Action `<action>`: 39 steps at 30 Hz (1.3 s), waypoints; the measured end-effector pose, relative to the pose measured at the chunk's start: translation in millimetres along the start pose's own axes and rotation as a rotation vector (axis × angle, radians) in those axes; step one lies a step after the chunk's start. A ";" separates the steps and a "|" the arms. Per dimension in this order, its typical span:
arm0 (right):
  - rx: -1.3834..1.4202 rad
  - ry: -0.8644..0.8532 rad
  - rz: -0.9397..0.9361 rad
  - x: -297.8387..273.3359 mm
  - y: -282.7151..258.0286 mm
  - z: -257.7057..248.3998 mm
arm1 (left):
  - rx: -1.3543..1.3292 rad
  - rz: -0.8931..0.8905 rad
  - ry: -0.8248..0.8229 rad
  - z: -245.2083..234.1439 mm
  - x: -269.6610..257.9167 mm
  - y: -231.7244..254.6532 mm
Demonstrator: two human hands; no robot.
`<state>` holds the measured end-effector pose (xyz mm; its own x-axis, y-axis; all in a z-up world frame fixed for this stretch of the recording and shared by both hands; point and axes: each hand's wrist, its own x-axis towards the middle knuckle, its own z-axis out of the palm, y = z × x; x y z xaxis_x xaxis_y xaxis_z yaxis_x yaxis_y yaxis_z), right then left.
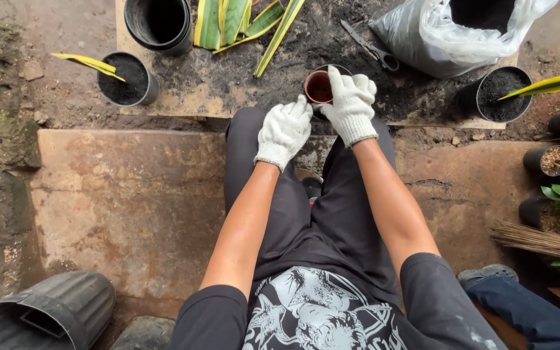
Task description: The person scoops soil from a large white bag using a small terracotta pot and pours it into a larger black plastic pot. They repeat this process to fill the black pot with soil.
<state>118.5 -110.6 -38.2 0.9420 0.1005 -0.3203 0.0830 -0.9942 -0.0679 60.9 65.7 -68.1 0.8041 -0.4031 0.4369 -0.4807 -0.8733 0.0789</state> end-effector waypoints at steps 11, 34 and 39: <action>0.491 0.566 -0.065 -52.4 17.0 -61.7 | -0.252 -0.073 0.029 -75.9 23.9 6.7; 0.142 0.312 -0.189 -22.9 7.6 -5.0 | -0.262 -0.074 -0.025 -48.1 8.1 -2.2; 0.124 0.326 -0.207 -27.0 14.4 -12.3 | -0.270 -0.050 -0.027 -49.4 6.9 -0.1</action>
<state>98.3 -128.1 -19.0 0.9649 0.2613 0.0274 0.2608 -0.9402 -0.2191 49.3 76.5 -20.8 0.8364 -0.3722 0.4024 -0.5134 -0.7890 0.3375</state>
